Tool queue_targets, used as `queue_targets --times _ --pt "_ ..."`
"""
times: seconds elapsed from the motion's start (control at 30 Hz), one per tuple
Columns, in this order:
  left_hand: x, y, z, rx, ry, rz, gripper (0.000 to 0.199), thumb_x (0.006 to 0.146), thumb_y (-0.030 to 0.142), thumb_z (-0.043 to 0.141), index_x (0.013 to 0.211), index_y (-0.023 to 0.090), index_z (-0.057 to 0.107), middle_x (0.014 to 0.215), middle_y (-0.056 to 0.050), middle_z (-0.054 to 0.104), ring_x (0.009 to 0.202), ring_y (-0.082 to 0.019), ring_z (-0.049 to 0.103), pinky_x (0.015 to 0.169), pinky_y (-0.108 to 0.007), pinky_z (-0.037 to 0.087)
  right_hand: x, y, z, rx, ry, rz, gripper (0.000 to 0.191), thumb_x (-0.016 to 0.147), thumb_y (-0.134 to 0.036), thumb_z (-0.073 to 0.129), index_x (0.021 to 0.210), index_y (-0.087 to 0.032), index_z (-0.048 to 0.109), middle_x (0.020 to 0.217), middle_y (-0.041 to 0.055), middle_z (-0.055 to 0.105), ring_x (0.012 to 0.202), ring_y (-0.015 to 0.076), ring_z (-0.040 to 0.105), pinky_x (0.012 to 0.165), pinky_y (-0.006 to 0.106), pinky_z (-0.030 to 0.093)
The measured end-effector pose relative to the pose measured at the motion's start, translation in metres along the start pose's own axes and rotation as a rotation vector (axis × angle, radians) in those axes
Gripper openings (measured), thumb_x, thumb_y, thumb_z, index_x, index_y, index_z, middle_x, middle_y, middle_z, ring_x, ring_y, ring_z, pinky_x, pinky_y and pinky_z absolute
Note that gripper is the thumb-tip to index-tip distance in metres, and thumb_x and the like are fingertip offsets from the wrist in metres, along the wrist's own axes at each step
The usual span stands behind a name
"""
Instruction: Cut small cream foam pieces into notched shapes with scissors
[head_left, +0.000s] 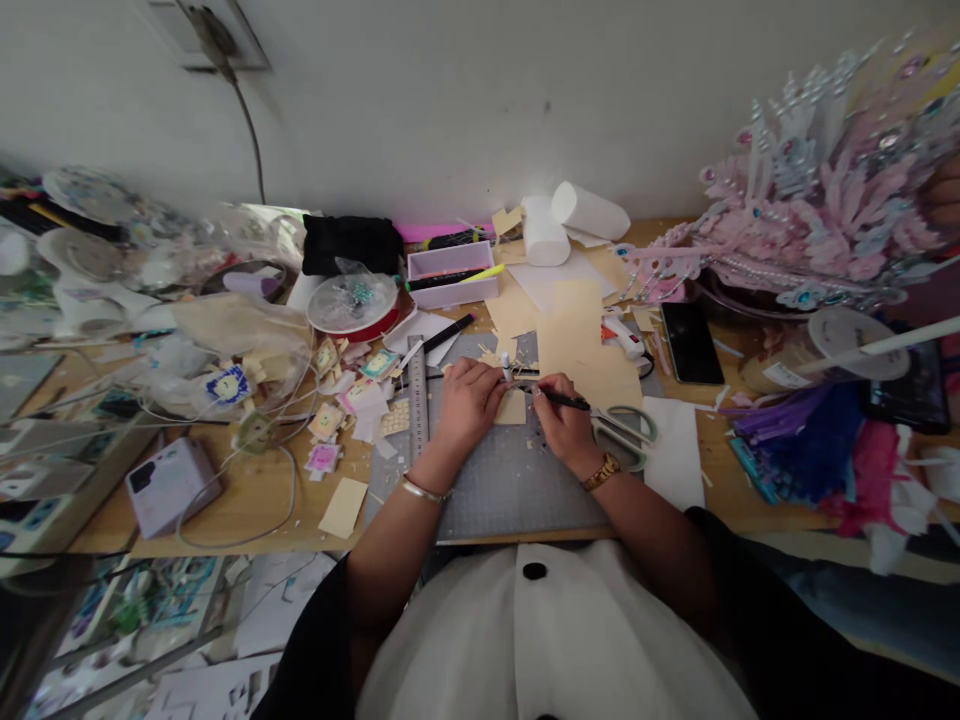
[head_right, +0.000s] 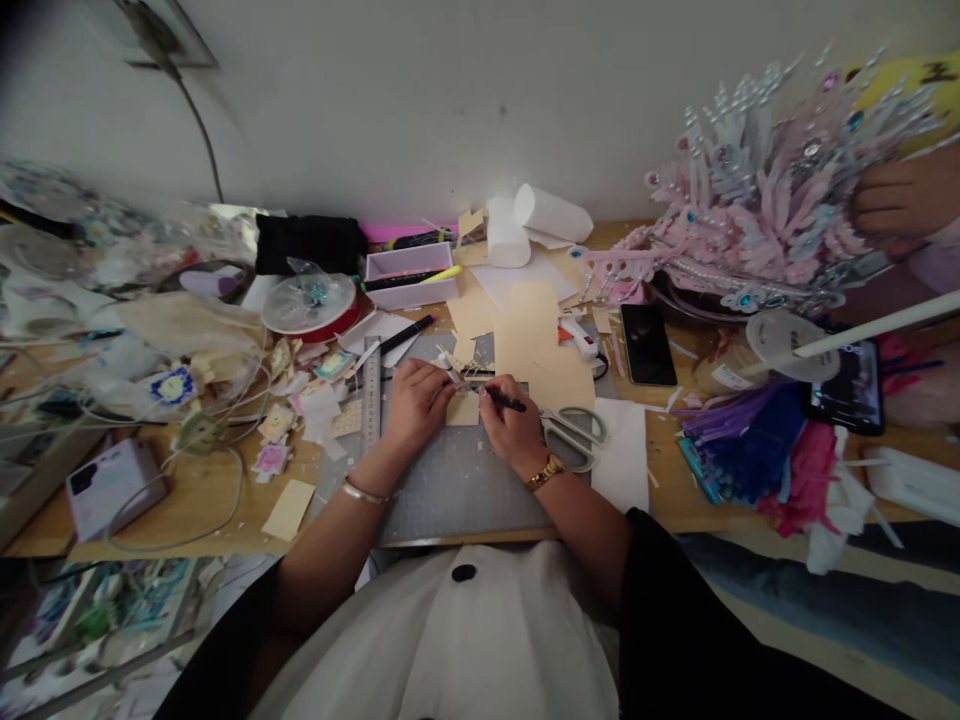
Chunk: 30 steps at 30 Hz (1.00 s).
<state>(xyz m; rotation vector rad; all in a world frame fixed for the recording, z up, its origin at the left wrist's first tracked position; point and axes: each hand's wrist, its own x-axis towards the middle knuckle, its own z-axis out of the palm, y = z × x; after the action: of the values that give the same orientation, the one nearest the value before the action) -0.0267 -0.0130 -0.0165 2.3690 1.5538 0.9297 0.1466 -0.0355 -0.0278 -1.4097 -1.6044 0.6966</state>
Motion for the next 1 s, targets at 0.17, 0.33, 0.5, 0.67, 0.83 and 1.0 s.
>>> queue_targets --times 0.17,0.33,0.5,0.67,0.83,1.0 --pt "0.0005 0.0012 -0.0013 0.010 -0.002 0.015 0.019 0.095 0.031 0.053 0.091 0.021 0.069 0.079 -0.007 0.067 0.087 -0.026 0.055 0.076 -0.041 0.035 0.0004 -0.0013 -0.0013 -0.026 0.015 -0.015 0.008 0.088 -0.032 0.049 0.084 -0.025 0.052 0.073 0.0014 0.063 0.066 0.0200 0.059 0.065 0.032 0.044" --pt "0.0007 0.0016 -0.0030 0.035 -0.018 0.039 0.019 0.095 0.030 0.054 0.092 0.021 0.069 0.080 -0.008 0.068 0.089 -0.027 0.054 0.075 -0.041 0.034 -0.0006 -0.0028 -0.0044 -0.050 -0.046 -0.054 0.003 0.084 -0.028 0.051 0.082 -0.026 0.052 0.073 0.0018 0.063 0.068 0.0207 0.060 0.065 0.032 0.045" --pt "0.0009 0.0012 -0.0033 0.064 -0.013 0.060 0.019 0.095 0.031 0.055 0.088 0.020 0.069 0.078 -0.008 0.067 0.088 -0.027 0.054 0.075 -0.041 0.033 -0.0022 -0.0022 -0.0029 -0.095 -0.134 -0.133 0.004 0.083 -0.023 0.052 0.086 -0.024 0.054 0.073 0.0034 0.065 0.068 0.0214 0.062 0.064 0.032 0.046" --pt "0.0017 0.0014 -0.0040 0.078 0.017 0.089 0.019 0.094 0.030 0.056 0.085 0.019 0.069 0.076 -0.006 0.067 0.087 -0.026 0.054 0.074 -0.040 0.033 -0.0031 0.0004 0.0001 -0.142 -0.155 -0.257 0.004 0.085 -0.021 0.051 0.086 -0.023 0.054 0.071 0.0028 0.063 0.066 0.0200 0.061 0.064 0.031 0.045" --pt "0.0021 0.0027 -0.0055 0.108 0.012 0.088 0.018 0.094 0.029 0.057 0.085 0.019 0.070 0.076 -0.005 0.068 0.087 -0.025 0.054 0.074 -0.039 0.033 -0.0041 0.0011 0.0014 -0.172 -0.152 -0.320 0.005 0.087 -0.020 0.051 0.089 -0.023 0.055 0.073 0.0021 0.065 0.068 0.0185 0.062 0.065 0.029 0.045" --pt "0.0022 0.0031 -0.0060 0.112 0.018 0.098 0.020 0.095 0.031 0.056 0.087 0.020 0.071 0.075 -0.005 0.068 0.087 -0.025 0.055 0.074 -0.039 0.033 -0.0038 0.0002 0.0021 -0.213 -0.146 -0.373 0.007 0.087 -0.019 0.050 0.090 -0.022 0.056 0.077 0.0035 0.068 0.066 0.0183 0.062 0.064 0.029 0.044"
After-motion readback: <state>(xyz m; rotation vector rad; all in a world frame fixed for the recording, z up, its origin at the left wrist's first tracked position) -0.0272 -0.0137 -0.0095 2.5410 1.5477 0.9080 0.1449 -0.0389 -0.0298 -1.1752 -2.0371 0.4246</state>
